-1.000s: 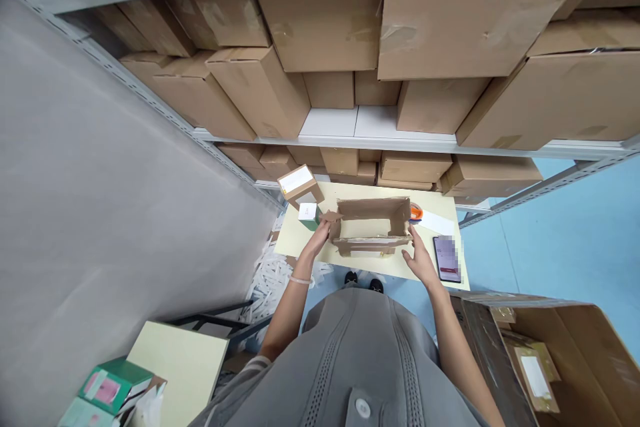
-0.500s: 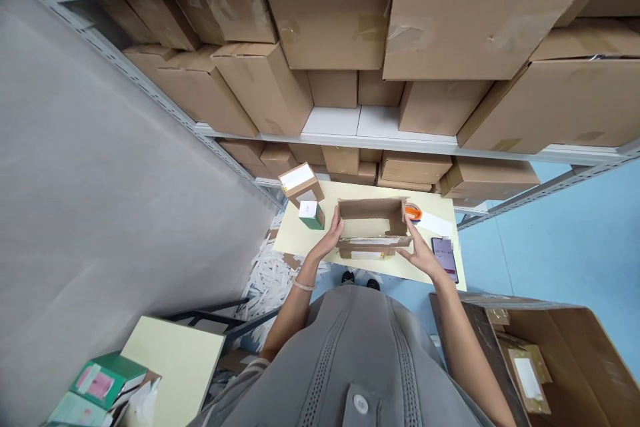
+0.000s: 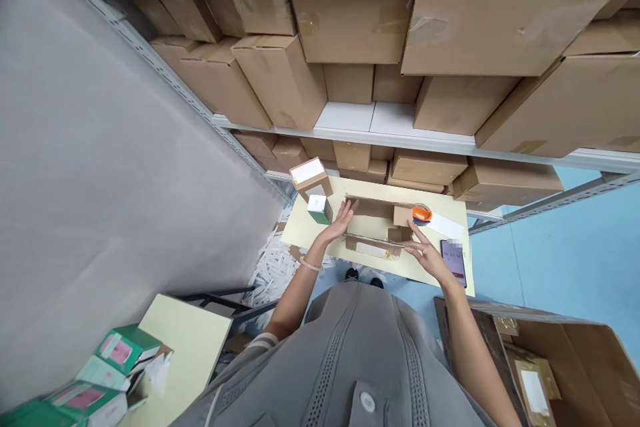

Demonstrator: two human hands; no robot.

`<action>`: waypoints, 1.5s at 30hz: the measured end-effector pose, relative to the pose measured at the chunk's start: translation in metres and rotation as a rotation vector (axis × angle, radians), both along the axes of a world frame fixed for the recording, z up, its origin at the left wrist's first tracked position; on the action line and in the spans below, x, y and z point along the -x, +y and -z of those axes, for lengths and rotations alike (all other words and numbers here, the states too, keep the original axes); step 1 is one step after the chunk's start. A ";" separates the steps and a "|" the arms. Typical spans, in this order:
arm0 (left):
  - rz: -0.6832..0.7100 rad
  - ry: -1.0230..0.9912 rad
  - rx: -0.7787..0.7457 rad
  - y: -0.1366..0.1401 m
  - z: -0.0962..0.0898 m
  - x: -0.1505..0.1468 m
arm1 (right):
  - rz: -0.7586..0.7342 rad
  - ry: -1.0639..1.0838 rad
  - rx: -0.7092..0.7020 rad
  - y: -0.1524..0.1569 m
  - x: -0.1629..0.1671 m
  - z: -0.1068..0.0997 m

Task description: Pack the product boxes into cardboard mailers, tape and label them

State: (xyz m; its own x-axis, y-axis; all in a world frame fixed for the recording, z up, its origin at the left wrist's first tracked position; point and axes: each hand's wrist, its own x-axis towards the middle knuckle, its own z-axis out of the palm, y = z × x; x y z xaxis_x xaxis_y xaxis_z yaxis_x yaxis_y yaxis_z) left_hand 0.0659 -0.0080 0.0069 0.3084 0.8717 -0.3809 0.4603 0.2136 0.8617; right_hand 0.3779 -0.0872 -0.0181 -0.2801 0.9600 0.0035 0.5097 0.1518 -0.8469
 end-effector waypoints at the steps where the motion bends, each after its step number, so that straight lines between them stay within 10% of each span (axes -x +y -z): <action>1: -0.012 0.034 0.013 0.001 0.001 -0.003 | -0.010 -0.004 0.003 -0.001 0.000 0.000; 45: -0.087 0.330 -0.025 0.028 0.010 -0.004 | -0.030 0.093 0.129 0.019 0.007 -0.008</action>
